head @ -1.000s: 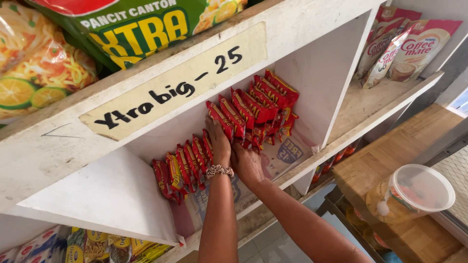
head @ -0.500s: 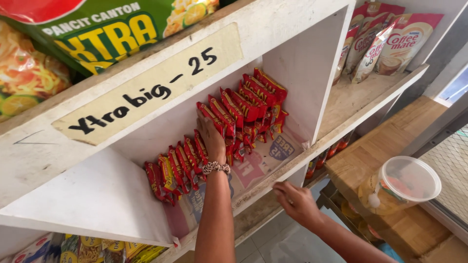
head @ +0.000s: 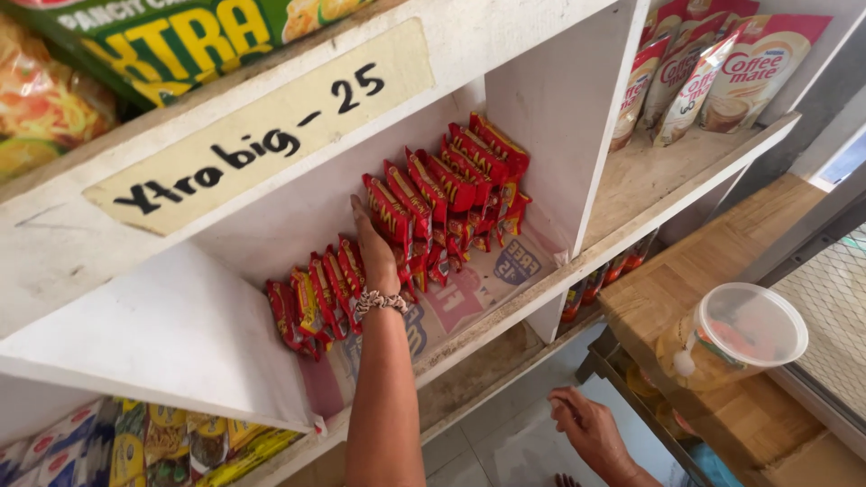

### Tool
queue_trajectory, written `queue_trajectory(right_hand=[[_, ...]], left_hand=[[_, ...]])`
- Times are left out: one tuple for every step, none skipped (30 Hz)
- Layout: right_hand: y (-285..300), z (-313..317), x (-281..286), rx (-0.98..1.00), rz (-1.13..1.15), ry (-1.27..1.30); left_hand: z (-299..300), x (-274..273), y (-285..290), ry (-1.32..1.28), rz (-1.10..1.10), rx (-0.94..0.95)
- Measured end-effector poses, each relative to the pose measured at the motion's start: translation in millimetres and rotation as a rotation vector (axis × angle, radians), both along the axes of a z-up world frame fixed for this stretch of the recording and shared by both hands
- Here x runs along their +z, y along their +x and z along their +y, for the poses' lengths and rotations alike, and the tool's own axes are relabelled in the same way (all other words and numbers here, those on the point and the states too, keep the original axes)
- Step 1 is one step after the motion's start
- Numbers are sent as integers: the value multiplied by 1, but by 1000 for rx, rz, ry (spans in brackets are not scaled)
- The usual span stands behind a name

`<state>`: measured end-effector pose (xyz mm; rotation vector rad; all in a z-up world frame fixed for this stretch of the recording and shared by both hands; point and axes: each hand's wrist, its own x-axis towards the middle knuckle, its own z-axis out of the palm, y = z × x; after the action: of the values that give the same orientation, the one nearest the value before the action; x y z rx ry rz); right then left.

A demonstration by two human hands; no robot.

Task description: Stock and organize instant noodle packets on a grocery store shelf.

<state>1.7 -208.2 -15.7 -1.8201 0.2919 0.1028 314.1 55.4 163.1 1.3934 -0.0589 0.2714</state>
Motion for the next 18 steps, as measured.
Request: queue_trajectory(right_hand=[[0, -2, -5, 9, 5, -3], [-1, -4, -11, 17, -17, -21], [-2, -4, -17, 25, -40, -38], [0, -4, -20, 49, -30, -46], [2, -2, -23, 67, -58, -58], [1, -1, -27, 96, -80, -71], [1, 4, -29, 130, -63, -82], [5, 7, -31, 152, -43, -75], [9, 12, -34, 174, -23, -68], [10, 15, -37, 228, -3, -86], [11, 20, -40, 286, 8, -86], [14, 27, -44, 349, 18, -84], [17, 32, -53, 407, 37, -101], [19, 36, -63, 470, 33, -120], [19, 43, -75, 534, 29, -136], [21, 44, -84, 627, 63, -155], [24, 48, -94, 683, 18, -136], [20, 52, -106, 754, -4, -110]], left_hand=[[4, -1, -5, -3, 5, 9], [9, -4, -13, -57, -2, -7], [16, -7, -20, -112, -10, -22], [23, -9, -34, -121, -1, 2], [31, -13, -47, -135, -45, -29], [41, -19, -65, -152, -83, -50], [53, -21, -89, -163, -68, -14], [65, -24, -113, 14, 5, -3], [77, -26, -139, 188, 83, 3], [92, -20, -173, 165, 109, 54], [106, -14, -206, 141, 72, -168], [120, -7, -240, 112, 32, -384], [142, -16, -267, 88, 50, -327], [162, -27, -300, 115, 125, -362], [181, -40, -336, 136, 200, -400], [200, -52, -372, 93, 233, -314], [218, -64, -410, 119, 274, -245], [230, -76, -461, 132, 340, -166]])
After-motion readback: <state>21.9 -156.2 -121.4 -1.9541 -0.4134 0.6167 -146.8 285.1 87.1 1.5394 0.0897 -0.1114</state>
